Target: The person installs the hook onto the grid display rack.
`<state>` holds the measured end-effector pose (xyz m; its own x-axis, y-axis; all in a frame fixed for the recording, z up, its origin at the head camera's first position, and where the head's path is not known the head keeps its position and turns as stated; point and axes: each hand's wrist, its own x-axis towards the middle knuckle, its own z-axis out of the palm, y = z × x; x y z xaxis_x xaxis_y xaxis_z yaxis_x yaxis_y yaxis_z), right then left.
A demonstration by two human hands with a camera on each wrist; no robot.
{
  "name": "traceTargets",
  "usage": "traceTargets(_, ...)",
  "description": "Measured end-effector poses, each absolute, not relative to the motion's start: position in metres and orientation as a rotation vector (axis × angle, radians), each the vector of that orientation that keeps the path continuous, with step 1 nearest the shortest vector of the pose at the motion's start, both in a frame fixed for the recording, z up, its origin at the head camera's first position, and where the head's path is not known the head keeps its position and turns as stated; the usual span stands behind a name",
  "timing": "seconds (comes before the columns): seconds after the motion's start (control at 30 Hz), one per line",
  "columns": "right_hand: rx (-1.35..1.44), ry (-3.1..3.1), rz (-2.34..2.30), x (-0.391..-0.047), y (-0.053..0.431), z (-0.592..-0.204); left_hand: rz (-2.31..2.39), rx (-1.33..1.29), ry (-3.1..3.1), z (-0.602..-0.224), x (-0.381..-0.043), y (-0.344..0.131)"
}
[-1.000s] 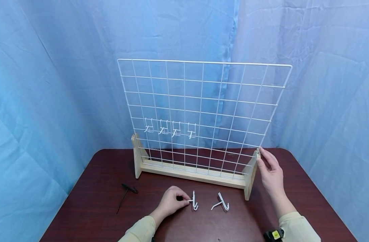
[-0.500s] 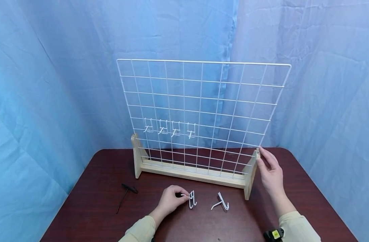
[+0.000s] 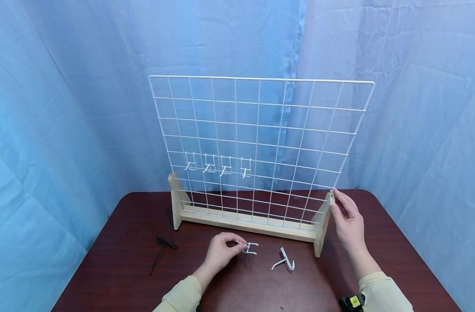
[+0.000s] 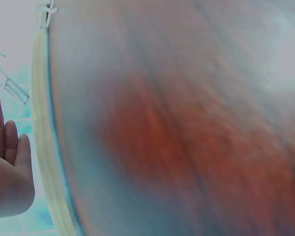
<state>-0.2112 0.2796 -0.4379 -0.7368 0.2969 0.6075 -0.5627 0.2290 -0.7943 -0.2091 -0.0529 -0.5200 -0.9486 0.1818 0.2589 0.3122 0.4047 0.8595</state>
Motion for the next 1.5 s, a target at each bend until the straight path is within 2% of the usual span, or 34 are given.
traceTargets(0.67, 0.251, -1.798, 1.593, -0.211, 0.278, -0.437, -1.773, -0.256, -2.236, -0.488, -0.213, -0.03)
traceTargets(1.17, 0.269, -1.777, 1.607, -0.211, 0.278, -0.437, -1.694, -0.095, -2.15, -0.458, -0.215, -0.011)
traceTargets(1.5, 0.249, -1.805, 1.597, -0.21, 0.278, -0.436, -1.62, -0.086, -2.067, -0.431, -0.219, -0.001)
